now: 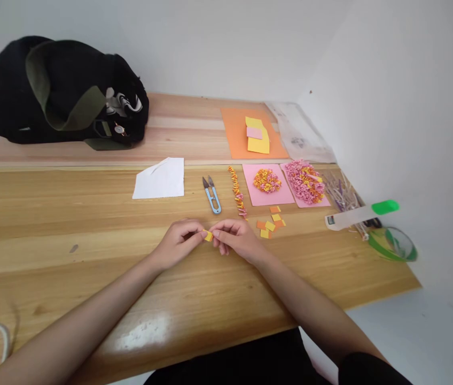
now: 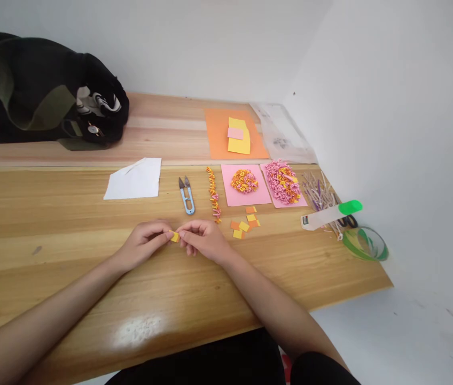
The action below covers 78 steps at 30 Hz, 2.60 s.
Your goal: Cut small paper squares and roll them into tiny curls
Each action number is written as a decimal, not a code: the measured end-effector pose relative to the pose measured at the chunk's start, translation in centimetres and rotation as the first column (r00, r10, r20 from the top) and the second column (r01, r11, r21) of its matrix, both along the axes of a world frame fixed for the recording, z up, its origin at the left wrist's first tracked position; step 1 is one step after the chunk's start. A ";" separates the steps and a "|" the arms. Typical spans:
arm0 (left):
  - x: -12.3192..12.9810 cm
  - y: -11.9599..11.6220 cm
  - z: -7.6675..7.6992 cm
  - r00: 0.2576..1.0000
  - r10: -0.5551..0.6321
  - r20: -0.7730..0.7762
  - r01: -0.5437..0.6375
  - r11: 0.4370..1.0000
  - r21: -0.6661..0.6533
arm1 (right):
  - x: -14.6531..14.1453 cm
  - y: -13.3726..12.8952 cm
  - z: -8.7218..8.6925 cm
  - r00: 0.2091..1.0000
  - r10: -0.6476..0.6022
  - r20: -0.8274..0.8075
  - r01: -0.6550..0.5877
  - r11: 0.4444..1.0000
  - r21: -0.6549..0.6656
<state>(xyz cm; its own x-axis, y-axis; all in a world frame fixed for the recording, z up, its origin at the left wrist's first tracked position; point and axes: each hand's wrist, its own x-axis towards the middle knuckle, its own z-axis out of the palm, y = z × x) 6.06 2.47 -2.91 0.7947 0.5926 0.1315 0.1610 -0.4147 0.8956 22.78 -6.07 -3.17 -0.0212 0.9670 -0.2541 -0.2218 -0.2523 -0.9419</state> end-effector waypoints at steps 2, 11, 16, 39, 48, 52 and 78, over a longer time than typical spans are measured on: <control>0.0 0.0 -0.1 1.000 0.002 0.003 -0.002 1.000 -0.010 | 0.0 0.0 0.0 1.000 0.003 -0.009 -0.003 1.000 0.002; 0.0 0.0 -0.1 1.000 0.007 0.003 -0.007 1.000 -0.018 | 0.0 0.0 0.1 0.999 -0.004 -0.035 0.003 1.000 -0.017; 0.0 0.0 -0.1 1.000 0.007 -0.009 -0.007 1.000 -0.019 | 0.1 0.0 0.3 0.999 -0.001 -0.034 0.000 1.000 -0.031; 0.0 0.0 0.0 1.000 0.027 0.010 -0.027 0.998 -0.055 | 0.1 0.1 0.5 1.000 -0.016 -0.015 0.015 0.999 -0.028; 0.0 -0.1 0.0 1.000 0.028 0.008 -0.027 0.992 -0.126 | 0.0 0.1 0.4 1.000 -0.018 0.009 0.019 1.000 -0.016; 0.1 -0.2 -0.1 0.999 0.035 0.006 -0.034 0.986 -0.164 | -0.1 0.1 0.5 1.000 -0.020 0.022 0.020 0.999 -0.027; 0.1 -0.3 0.0 0.999 0.037 0.001 -0.036 0.988 -0.153 | -0.1 0.0 0.4 0.999 -0.015 0.035 0.015 1.000 -0.026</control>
<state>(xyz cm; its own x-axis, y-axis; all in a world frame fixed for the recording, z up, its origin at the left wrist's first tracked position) 6.17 2.21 -2.94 0.7718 0.6346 0.0407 0.1696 -0.2672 0.9486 22.71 -6.09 -2.77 0.0027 0.9601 -0.2796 -0.1926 -0.2739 -0.9423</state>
